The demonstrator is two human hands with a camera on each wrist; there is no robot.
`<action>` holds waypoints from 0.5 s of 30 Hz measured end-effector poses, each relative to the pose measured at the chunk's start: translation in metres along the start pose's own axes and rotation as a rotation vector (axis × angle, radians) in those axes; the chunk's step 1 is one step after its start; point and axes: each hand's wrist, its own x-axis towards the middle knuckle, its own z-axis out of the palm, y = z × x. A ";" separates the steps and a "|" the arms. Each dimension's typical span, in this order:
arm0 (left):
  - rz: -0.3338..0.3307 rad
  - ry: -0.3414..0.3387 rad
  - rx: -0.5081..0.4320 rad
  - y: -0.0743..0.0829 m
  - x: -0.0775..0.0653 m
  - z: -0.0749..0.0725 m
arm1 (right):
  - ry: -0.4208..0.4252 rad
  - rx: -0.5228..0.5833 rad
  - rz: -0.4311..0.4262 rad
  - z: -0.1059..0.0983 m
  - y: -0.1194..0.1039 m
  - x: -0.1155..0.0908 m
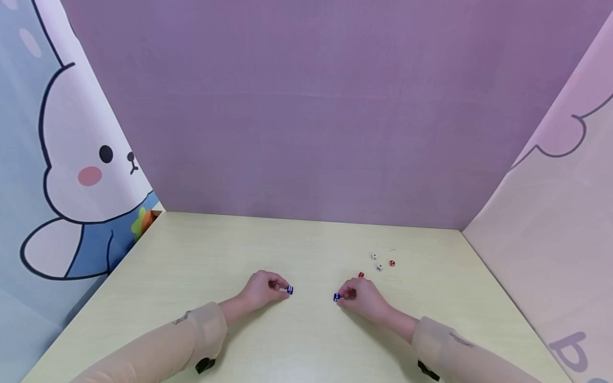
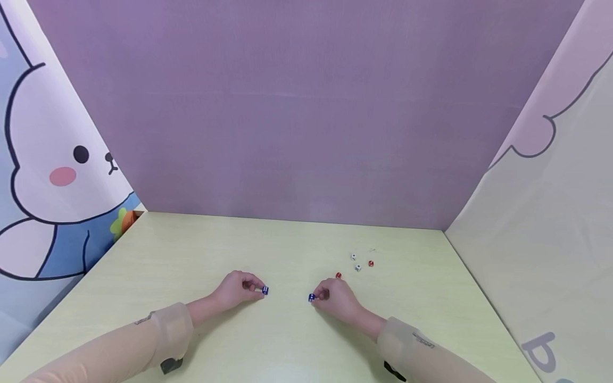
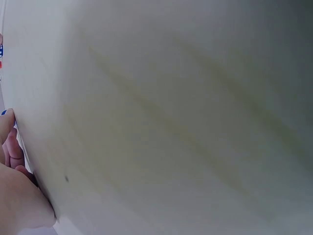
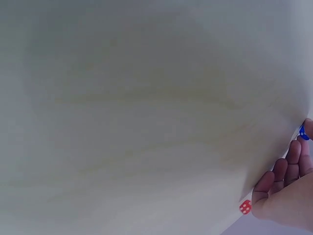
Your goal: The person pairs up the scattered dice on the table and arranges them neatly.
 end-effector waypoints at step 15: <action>0.007 -0.015 -0.001 0.003 -0.001 -0.001 | -0.108 -0.025 -0.111 0.016 -0.015 0.032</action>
